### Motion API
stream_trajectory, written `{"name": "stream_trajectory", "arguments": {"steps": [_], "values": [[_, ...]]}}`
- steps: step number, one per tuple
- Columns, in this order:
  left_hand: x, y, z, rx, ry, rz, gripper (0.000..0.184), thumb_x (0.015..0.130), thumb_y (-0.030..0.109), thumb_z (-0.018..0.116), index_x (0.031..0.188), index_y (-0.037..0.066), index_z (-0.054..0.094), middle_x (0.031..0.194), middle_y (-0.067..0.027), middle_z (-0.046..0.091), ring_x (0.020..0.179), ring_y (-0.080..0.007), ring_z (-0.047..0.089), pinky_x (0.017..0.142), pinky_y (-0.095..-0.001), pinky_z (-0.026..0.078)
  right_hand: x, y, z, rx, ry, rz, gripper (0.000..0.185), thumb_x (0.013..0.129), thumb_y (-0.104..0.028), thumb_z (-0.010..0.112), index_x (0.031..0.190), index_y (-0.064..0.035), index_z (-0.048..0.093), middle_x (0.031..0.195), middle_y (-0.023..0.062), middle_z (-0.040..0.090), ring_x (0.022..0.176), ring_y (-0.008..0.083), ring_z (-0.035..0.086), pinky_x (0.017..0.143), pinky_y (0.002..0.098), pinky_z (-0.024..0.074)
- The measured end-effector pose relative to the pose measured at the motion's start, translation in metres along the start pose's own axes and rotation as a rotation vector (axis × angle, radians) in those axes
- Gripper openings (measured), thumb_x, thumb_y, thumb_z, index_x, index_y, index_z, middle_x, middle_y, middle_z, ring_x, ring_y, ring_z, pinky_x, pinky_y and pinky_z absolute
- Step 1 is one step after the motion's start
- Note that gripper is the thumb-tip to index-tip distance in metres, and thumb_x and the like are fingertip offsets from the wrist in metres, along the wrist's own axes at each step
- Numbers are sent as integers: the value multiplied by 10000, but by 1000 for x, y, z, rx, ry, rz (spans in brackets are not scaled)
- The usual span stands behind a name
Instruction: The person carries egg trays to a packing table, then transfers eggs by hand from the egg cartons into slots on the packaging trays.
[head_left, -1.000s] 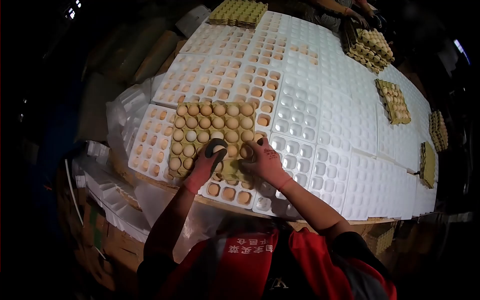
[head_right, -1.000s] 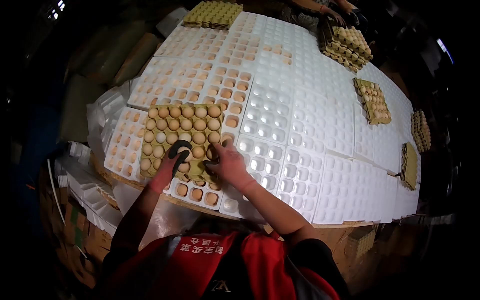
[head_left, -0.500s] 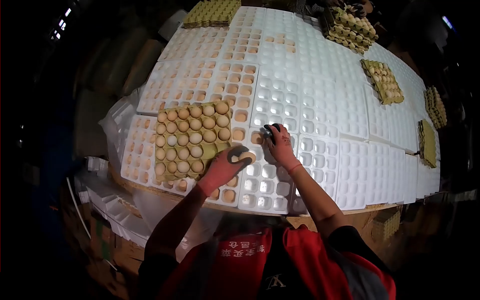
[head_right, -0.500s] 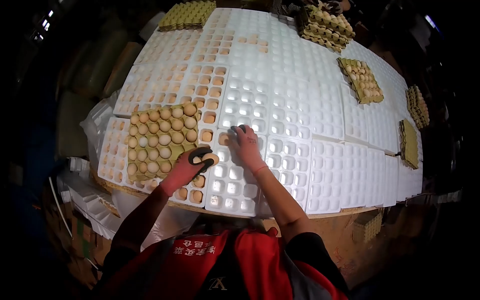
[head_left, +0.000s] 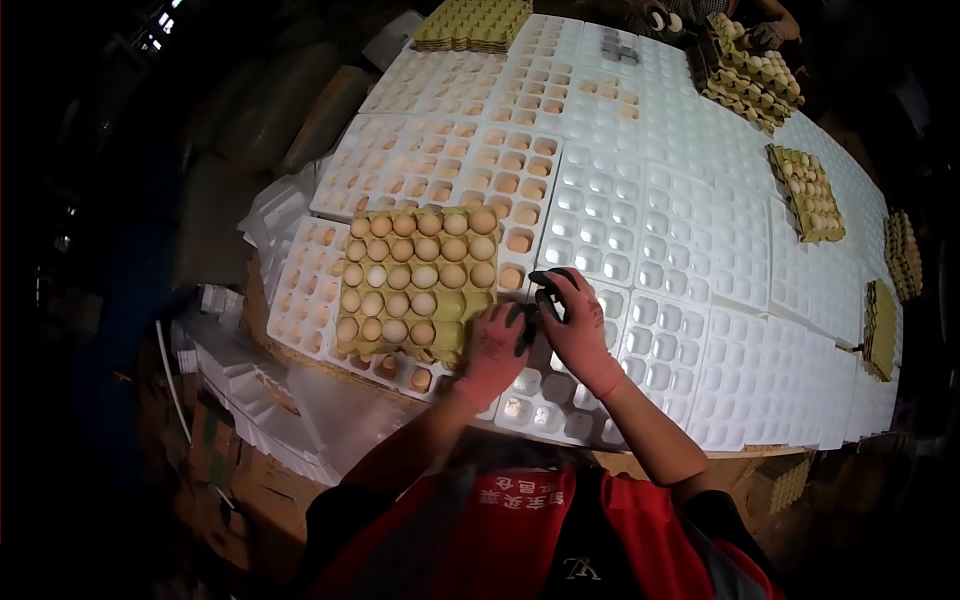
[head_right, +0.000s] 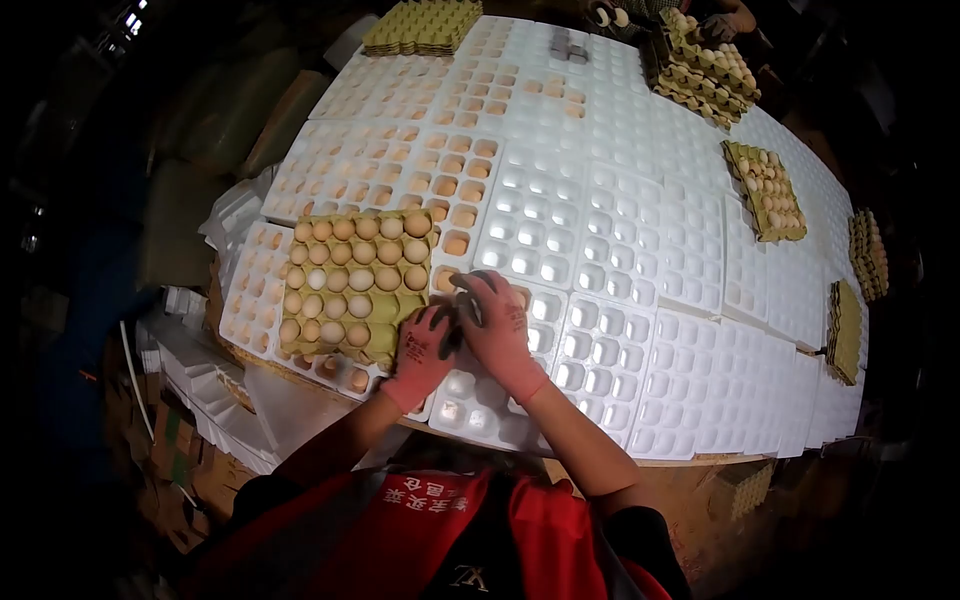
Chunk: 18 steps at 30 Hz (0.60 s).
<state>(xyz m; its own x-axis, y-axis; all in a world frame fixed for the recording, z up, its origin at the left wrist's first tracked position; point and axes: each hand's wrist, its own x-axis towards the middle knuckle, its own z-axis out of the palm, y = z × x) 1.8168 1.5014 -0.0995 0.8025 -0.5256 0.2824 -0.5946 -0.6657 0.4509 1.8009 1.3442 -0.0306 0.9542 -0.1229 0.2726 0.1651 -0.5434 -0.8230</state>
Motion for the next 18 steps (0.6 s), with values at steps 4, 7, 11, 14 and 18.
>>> {"name": "stream_trajectory", "arguments": {"steps": [4, 7, 11, 14, 18], "values": [[16, -87, -63, 242, 38, -202, 374, 801, 107, 676, 1168, 72, 607, 1074, -132, 608, 1022, -355, 567, 903, -455, 444, 40, 28, 96, -590, -277, -370, 516, 752, -43, 639, 1255, -35, 526, 1120, 171, 555, 946, 333, 585, 820, 434, 477], [38, -110, -61, 388, -173, -29, 415, 802, 143, 703, 1195, 73, 592, 1079, -124, 613, 1014, -337, 581, 895, -438, 455, 55, 26, 89, -457, -316, -270, 464, 768, -65, 648, 1218, -38, 534, 1049, 153, 554, 911, 345, 611, 774, 452, 491], [49, -124, -80, 52, -207, -86, 476, 802, 190, 739, 1232, 75, 572, 1085, -112, 621, 1005, -313, 600, 884, -415, 468, 84, 82, 68, 500, -99, 371, 345, 860, -244, 678, 1143, -47, 647, 1089, 157, 651, 901, 319, 667, 811, 387, 528], [55, -162, -66, -965, -43, -521, 378, 825, 189, 766, 1125, 40, 589, 992, -127, 647, 899, -297, 635, 770, -384, 503, 103, 24, 80, -397, -285, 100, 382, 861, -217, 670, 1210, -68, 617, 1033, 169, 610, 952, 312, 646, 812, 427, 535], [83, -134, -76, -21, -131, -103, 380, 844, 225, 758, 1147, 58, 600, 1029, -117, 667, 905, -282, 650, 801, -366, 518, 115, 25, 92, -589, -335, -52, 472, 787, -232, 731, 1199, -69, 567, 1012, 166, 605, 944, 326, 650, 802, 439, 536]]}}
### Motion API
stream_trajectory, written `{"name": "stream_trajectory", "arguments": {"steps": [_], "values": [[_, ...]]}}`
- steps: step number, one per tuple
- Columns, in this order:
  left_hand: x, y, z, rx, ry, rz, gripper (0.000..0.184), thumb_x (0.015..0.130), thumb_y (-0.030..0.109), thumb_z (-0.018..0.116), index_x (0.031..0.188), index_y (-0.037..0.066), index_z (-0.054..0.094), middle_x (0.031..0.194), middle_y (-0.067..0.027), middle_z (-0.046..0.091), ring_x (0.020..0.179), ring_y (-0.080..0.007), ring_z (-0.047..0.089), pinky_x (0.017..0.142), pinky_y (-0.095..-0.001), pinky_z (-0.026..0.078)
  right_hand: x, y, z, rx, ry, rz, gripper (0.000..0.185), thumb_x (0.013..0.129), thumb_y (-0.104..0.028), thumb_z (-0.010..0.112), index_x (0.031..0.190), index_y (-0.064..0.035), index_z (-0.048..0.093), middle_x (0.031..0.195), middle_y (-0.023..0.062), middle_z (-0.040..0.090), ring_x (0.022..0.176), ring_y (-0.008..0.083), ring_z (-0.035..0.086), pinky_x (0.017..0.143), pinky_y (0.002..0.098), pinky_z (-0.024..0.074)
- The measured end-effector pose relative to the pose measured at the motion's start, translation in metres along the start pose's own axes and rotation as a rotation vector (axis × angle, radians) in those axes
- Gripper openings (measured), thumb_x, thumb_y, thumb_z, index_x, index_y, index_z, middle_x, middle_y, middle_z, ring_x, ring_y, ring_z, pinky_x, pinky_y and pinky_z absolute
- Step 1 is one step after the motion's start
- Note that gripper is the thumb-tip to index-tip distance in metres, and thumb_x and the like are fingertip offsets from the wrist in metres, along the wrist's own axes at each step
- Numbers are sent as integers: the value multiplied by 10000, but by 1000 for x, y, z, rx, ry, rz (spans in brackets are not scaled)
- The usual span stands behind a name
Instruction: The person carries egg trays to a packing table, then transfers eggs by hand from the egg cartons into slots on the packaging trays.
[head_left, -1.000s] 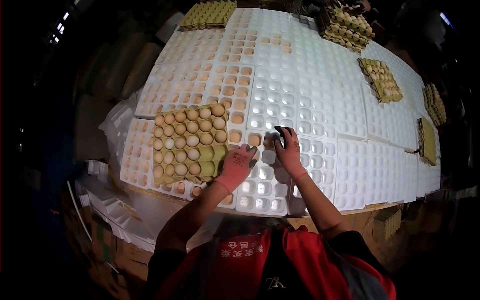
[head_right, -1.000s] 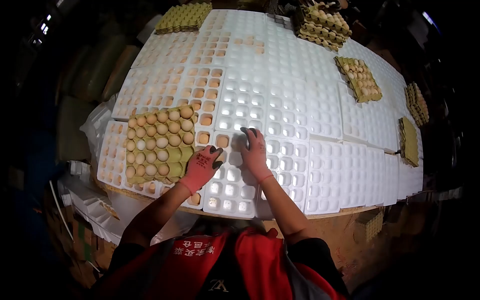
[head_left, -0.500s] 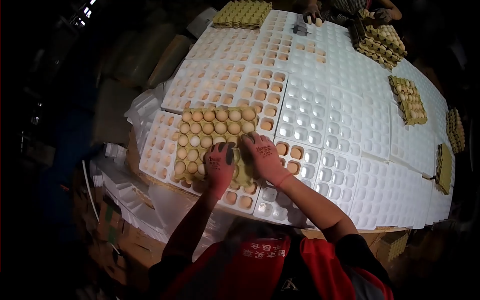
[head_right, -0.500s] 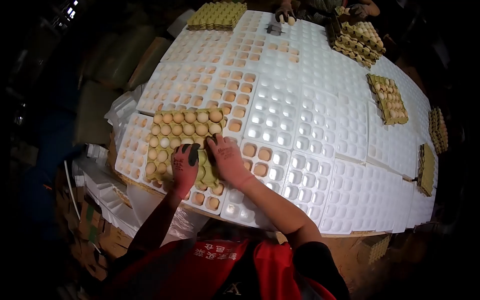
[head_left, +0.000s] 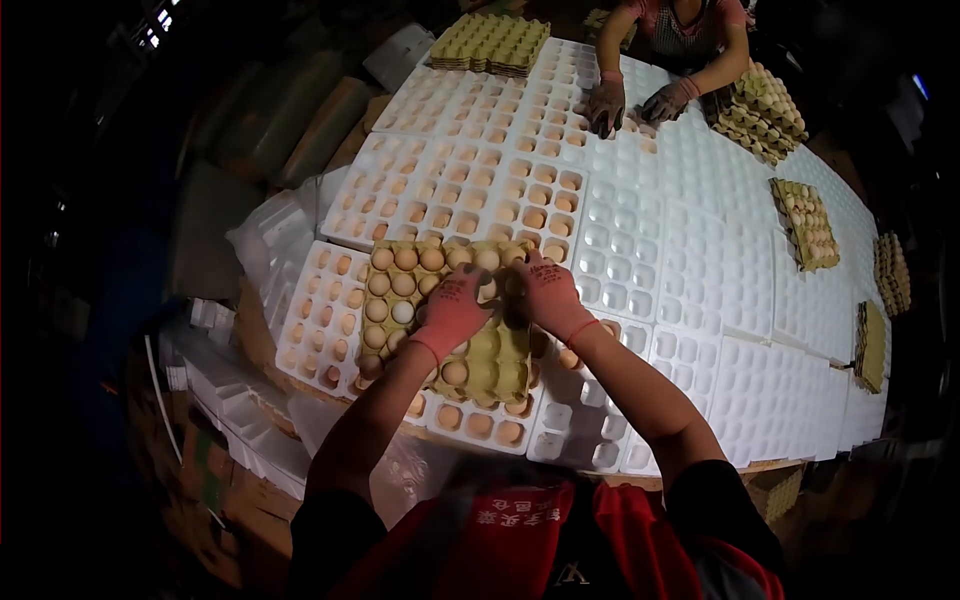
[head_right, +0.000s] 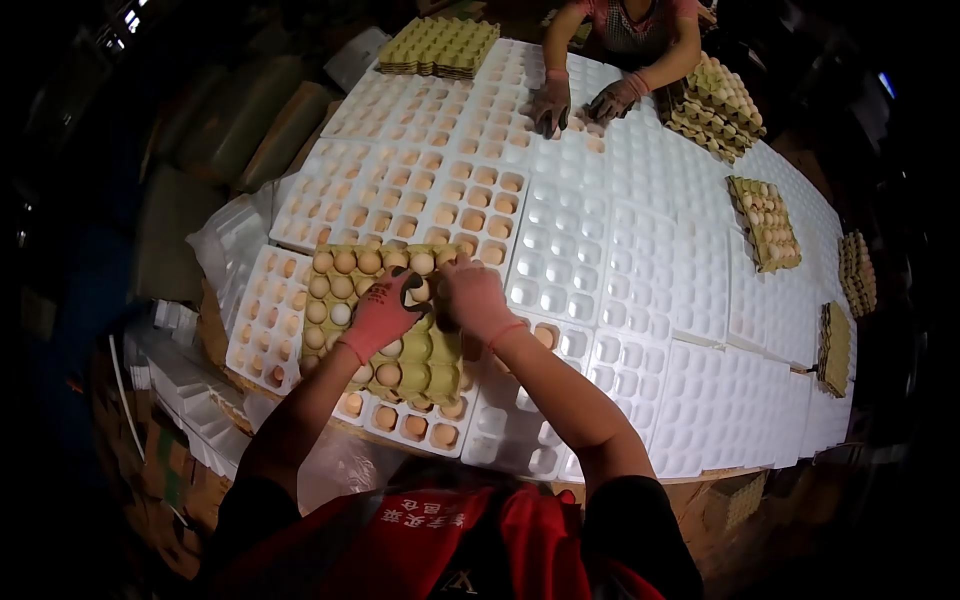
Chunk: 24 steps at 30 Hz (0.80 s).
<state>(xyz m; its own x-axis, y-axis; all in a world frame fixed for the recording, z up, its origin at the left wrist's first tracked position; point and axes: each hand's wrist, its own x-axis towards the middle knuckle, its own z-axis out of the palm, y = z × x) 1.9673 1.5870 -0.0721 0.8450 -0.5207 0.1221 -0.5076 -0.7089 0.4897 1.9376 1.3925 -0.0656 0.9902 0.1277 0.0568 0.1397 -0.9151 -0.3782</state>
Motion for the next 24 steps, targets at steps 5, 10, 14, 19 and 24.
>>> {"name": "stream_trajectory", "arguments": {"steps": [5, 10, 14, 19, 24], "values": [[15, -13, 10, 214, -155, 111, 388, 870, 230, 715, 1201, 72, 587, 1104, -119, 638, 940, -265, 648, 787, -349, 505, 18, 39, -15, 750, 114, 140, 477, 803, -221, 708, 1245, -89, 587, 1160, 161, 606, 1018, 297, 644, 853, 377, 540], [12, -45, -25, -1209, -117, -346, 475, 852, 198, 724, 1291, 87, 585, 1263, -117, 562, 1031, -298, 605, 845, -385, 511, 51, 18, 33, -173, 131, -59, 275, 807, -191, 654, 1072, -122, 684, 1275, 209, 527, 1027, 383, 588, 804, 436, 534], [44, -1, -22, 179, -145, -60, 548, 803, 179, 785, 1313, 101, 598, 1435, -131, 465, 1169, -342, 555, 916, -408, 511, -32, 26, -45, 445, 189, 216, 449, 739, -277, 766, 1144, -93, 698, 1219, 175, 575, 1092, 345, 611, 872, 414, 532], [71, -26, 21, 654, -237, 148, 570, 735, 227, 826, 1254, 106, 622, 1495, -157, 412, 1225, -416, 491, 982, -441, 492, -160, 104, -47, 77, 192, 523, 442, 712, -302, 812, 1111, -137, 720, 1172, 137, 573, 1009, 323, 637, 845, 425, 546], [44, 7, -26, -258, -71, -101, 326, 794, 208, 783, 1057, 24, 723, 1376, -143, 525, 1148, -300, 583, 960, -403, 482, -202, 88, -50, 89, 186, 377, 440, 825, -148, 695, 1257, -161, 609, 1259, 161, 514, 1061, 359, 600, 827, 441, 545]]}}
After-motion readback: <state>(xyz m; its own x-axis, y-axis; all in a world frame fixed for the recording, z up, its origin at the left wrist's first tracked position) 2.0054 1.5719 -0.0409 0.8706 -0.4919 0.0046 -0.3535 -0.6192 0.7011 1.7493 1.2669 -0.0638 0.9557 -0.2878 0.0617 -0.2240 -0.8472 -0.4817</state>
